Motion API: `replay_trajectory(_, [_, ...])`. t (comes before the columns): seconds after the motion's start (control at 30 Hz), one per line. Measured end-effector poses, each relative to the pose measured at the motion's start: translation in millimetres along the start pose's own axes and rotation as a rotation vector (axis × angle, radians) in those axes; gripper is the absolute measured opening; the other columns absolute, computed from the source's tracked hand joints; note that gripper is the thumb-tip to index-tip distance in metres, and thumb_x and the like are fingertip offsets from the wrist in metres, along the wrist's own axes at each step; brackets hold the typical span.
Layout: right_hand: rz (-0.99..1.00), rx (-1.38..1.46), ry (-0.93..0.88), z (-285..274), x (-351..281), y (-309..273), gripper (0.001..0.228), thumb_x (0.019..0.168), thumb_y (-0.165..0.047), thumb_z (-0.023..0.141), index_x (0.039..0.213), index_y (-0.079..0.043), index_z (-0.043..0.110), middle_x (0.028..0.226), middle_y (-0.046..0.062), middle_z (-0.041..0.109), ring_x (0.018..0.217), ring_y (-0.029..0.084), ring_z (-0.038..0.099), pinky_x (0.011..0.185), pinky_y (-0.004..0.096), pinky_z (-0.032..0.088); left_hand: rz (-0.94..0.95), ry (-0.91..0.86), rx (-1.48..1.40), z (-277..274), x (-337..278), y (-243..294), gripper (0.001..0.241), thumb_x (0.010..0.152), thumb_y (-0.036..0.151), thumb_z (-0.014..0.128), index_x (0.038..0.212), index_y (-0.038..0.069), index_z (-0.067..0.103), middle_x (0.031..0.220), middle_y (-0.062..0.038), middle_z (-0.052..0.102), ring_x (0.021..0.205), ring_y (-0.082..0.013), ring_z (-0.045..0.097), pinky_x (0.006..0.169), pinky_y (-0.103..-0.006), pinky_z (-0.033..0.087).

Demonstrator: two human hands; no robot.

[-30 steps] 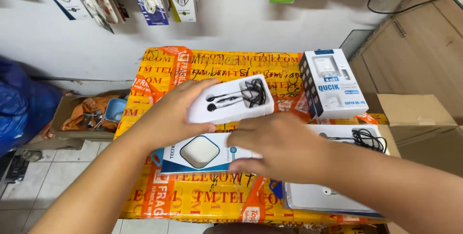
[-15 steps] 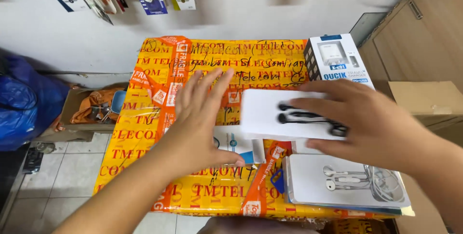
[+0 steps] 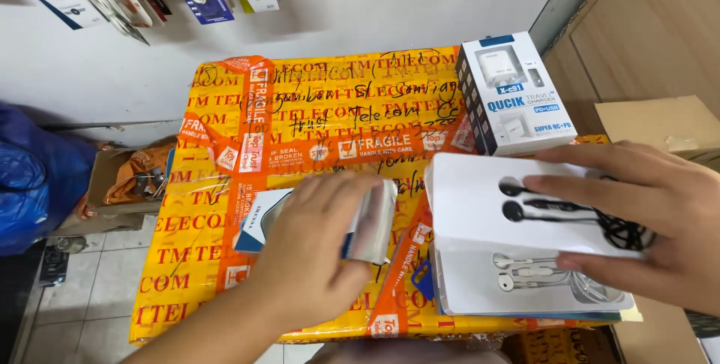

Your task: The person sorts a stack of packaged phone screen protectors on a table, carries them to a wall display rack, and hangs each package on the rack hooks. They then return to the table and arrange boxed earphones and chargers into a neat row on the tabletop.

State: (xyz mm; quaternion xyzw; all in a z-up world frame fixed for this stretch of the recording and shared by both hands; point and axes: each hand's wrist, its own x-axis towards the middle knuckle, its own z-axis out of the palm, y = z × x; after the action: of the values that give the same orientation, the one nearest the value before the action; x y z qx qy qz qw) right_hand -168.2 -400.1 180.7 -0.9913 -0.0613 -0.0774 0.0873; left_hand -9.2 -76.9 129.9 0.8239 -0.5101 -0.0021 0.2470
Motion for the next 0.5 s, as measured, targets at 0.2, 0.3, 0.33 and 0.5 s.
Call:
replay_trajectory(0.2, [-0.286, 0.247, -0.07, 6, -5, -6, 0.076, 0.065, -0.042, 0.087, 0.136, -0.022, 0.068, 0.143, 0.012, 0.062, 0.12, 0.03, 0.069, 0.098, 0.042, 0.052, -0.031, 0.171, -0.566, -18, -24, -9, 0.061, 0.092, 0.022, 0.068, 0.144, 0.002, 0.045, 0.127, -0.017, 0.068, 0.114, -0.0264, 0.069, 0.098, -0.0366, 0.054])
replay_trajectory(0.3, [-0.393, 0.284, -0.165, 8, 1, -14, 0.077, 0.072, -0.048, 0.089, 0.142, -0.024, 0.068, 0.149, 0.012, 0.058, 0.123, 0.03, 0.067, 0.101, 0.045, 0.05, -0.153, 0.087, -0.808, -21, -26, -10, 0.053, 0.096, 0.018, 0.063, 0.144, 0.004, 0.047, 0.124, -0.014, 0.071, 0.11, -0.0212, 0.07, 0.093, -0.0339, 0.056])
replay_trajectory(0.33, [-0.428, 0.281, -0.195, 7, 5, -20, 0.077, 0.075, -0.051, 0.089, 0.144, -0.026, 0.068, 0.151, 0.011, 0.057, 0.125, 0.031, 0.065, 0.102, 0.047, 0.048, -0.178, 0.06, -0.855, -21, -26, -10, 0.053, 0.094, 0.017, 0.063, 0.143, 0.004, 0.048, 0.123, -0.014, 0.07, 0.109, -0.0211, 0.069, 0.092, -0.0342, 0.056])
replay_trajectory(0.5, [-0.484, 0.288, -0.214, -2, 20, -40, 0.075, 0.078, -0.054, 0.088, 0.145, -0.028, 0.067, 0.153, 0.008, 0.058, 0.131, 0.036, 0.058, 0.103, 0.049, 0.044, -0.079, 0.063, -0.753, -22, -27, -12, 0.062, 0.083, 0.014, 0.067, 0.141, 0.004, 0.049, 0.126, -0.014, 0.066, 0.117, -0.0248, 0.065, 0.101, -0.0376, 0.05])
